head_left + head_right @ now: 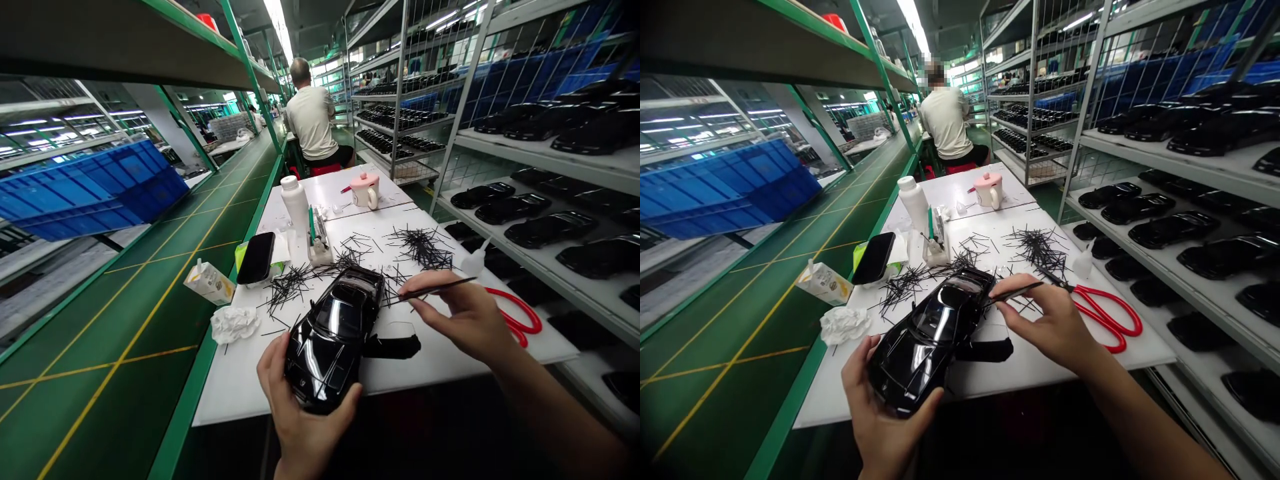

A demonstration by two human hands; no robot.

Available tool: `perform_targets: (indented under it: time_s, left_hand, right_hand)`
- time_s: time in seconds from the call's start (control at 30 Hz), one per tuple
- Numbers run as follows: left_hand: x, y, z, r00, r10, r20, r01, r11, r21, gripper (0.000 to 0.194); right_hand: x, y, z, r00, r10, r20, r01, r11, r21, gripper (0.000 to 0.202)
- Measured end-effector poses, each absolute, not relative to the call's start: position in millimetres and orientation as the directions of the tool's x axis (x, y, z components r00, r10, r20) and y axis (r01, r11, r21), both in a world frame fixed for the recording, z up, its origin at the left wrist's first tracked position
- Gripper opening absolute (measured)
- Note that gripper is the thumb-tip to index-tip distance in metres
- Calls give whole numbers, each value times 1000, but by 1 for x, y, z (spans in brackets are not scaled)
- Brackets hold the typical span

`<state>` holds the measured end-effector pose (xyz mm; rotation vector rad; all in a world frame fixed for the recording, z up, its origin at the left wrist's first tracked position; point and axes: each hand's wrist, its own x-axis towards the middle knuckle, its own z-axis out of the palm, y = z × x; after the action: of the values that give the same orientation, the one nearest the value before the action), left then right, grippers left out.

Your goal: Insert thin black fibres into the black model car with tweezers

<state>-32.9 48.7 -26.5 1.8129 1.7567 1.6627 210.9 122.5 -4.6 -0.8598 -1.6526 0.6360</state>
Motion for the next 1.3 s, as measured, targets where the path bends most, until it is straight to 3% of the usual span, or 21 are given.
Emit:
perform_targets:
  time_s: [0.17, 0.33, 0.5, 0.6, 0.7, 0.83, 1.0, 1.3]
  left_hand:
    - [-31, 52, -27, -245, 731, 637, 647, -366, 669, 93]
    - [-35, 54, -26, -99, 672, 734, 733, -449, 511, 92]
    - [-37, 55, -26, -58, 654, 755, 755, -466, 461, 88]
    - [-39, 54, -29, -46, 660, 749, 760, -463, 455, 88]
    - [-42, 53, -32, -39, 666, 745, 763, -461, 452, 86]
    - [-44, 52, -34, -26, 676, 737, 769, -458, 447, 84]
    - [-47, 47, -41, -117, 704, 701, 761, -390, 519, 78]
    - [-69, 48, -65, 13, 914, 405, 795, -255, 551, 76]
  right_hand:
    - [205, 129, -11, -262, 740, 619, 306, 672, -674, 24]
    - [201, 124, -8, -377, 651, 659, 360, 758, -544, 28]
    - [197, 119, -11, -395, 605, 691, 395, 791, -467, 30]
    - [196, 120, -15, -297, 646, 703, 400, 753, -522, 28]
    - [198, 122, -16, -181, 767, 616, 428, 625, -652, 21]
    - [200, 122, -17, -237, 865, 443, 371, 502, -781, 15]
    - [199, 120, -21, -208, 889, 408, 227, 449, -864, 15]
    - [192, 107, -19, -217, 907, 360, 138, 394, -909, 12]
